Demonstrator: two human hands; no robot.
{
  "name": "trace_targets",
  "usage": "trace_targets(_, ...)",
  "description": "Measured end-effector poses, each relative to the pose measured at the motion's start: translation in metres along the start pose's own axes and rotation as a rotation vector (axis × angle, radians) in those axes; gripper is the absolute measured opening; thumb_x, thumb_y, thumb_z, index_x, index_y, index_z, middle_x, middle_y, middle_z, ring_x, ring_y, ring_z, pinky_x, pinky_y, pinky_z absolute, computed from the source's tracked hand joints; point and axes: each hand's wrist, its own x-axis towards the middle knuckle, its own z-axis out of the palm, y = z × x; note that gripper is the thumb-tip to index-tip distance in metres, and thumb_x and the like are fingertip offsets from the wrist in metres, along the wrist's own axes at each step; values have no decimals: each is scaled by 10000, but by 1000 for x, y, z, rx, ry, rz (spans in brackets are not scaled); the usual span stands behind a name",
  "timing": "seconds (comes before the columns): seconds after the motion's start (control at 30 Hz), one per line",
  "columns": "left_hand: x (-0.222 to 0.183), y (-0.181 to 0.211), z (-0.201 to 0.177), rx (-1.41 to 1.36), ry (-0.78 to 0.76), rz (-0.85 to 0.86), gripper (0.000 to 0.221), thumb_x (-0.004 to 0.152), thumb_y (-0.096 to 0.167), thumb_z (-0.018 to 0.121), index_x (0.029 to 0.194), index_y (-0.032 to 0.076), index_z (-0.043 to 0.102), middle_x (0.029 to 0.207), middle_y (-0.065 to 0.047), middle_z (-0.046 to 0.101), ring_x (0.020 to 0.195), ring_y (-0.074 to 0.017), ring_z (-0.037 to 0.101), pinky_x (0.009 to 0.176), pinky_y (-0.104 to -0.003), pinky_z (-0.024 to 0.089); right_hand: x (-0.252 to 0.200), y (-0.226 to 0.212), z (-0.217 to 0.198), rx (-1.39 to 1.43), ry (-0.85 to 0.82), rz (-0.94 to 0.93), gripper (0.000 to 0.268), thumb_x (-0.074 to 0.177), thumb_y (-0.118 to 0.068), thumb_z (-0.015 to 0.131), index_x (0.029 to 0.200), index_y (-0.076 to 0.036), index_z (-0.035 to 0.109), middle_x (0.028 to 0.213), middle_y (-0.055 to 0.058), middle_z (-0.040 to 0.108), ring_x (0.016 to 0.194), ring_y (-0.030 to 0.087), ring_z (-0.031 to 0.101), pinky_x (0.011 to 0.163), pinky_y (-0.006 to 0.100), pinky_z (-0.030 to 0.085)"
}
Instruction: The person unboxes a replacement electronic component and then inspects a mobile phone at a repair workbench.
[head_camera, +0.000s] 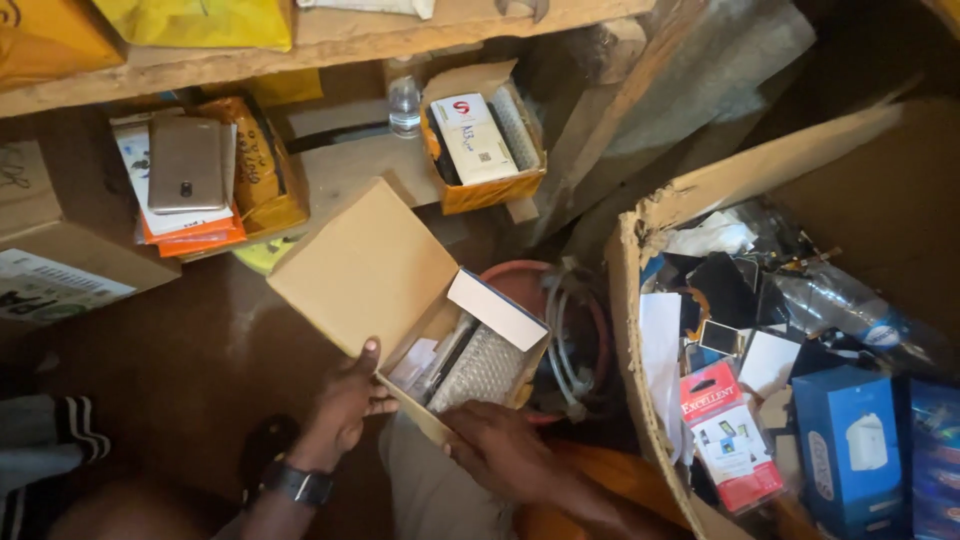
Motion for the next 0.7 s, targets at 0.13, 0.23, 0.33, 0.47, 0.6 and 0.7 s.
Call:
trace_targets(0.13, 10, 6, -16, -5, -71, 100, 492, 975, 488, 669, 1155, 31, 696, 876, -129, 630, 678, -235, 574, 656, -503, 661, 3, -12, -18, 138, -105, 18, 279, 1019, -138, 580, 1280, -66, 645, 1049, 143, 667, 973, 339, 663, 804, 443, 495)
trace_targets(0.23, -10, 25, -25, 52, -93, 82, 485, 1001, 432, 669, 1189, -15, 673, 883, -134, 576, 687, -230, 558, 663, -506, 670, 5, -14, -24, 273, -138, 11, 161, 1059, -117, 527, 1170, -86, 639, 1036, 101, 672, 998, 276, 659, 864, 398, 492)
trace_targets(0.33, -21, 41, -35, 169, -64, -2, 642, 970, 520, 630, 1370, 18, 651, 932, -164, 604, 761, -320, 669, 840, -452, 599, -1, 1, -17, 417, -5, 86, 146, 1068, -163, 576, 1103, -82, 692, 1074, 74, 733, 1018, 210, 691, 895, 355, 527)
trace_targets(0.47, -6, 29, -53, 101, -182, 129, 499, 978, 380, 692, 1128, -96, 691, 837, -142, 531, 644, -223, 551, 652, -528, 675, -3, -12, -35, 613, 319, 433, 305, 1017, -303, 660, 1091, -63, 833, 946, 15, 813, 843, 86, 706, 702, 239, 576)
trace_targets(0.6, -10, 33, -59, 140, -246, 100, 473, 965, 363, 707, 1125, -80, 665, 751, -139, 527, 625, -210, 567, 674, -548, 674, 2, -38, -62, 687, 417, 384, 314, 1026, -250, 650, 1134, 4, 802, 926, 104, 804, 848, 153, 739, 690, 288, 631)
trace_targets(0.7, -16, 35, -59, 318, -290, 82, 481, 1011, 436, 654, 952, -41, 670, 688, -173, 593, 641, -369, 701, 699, -512, 673, 6, -55, -75, 709, 443, 279, 361, 1050, -296, 633, 1148, 24, 769, 905, 110, 780, 734, 166, 717, 657, 301, 624)
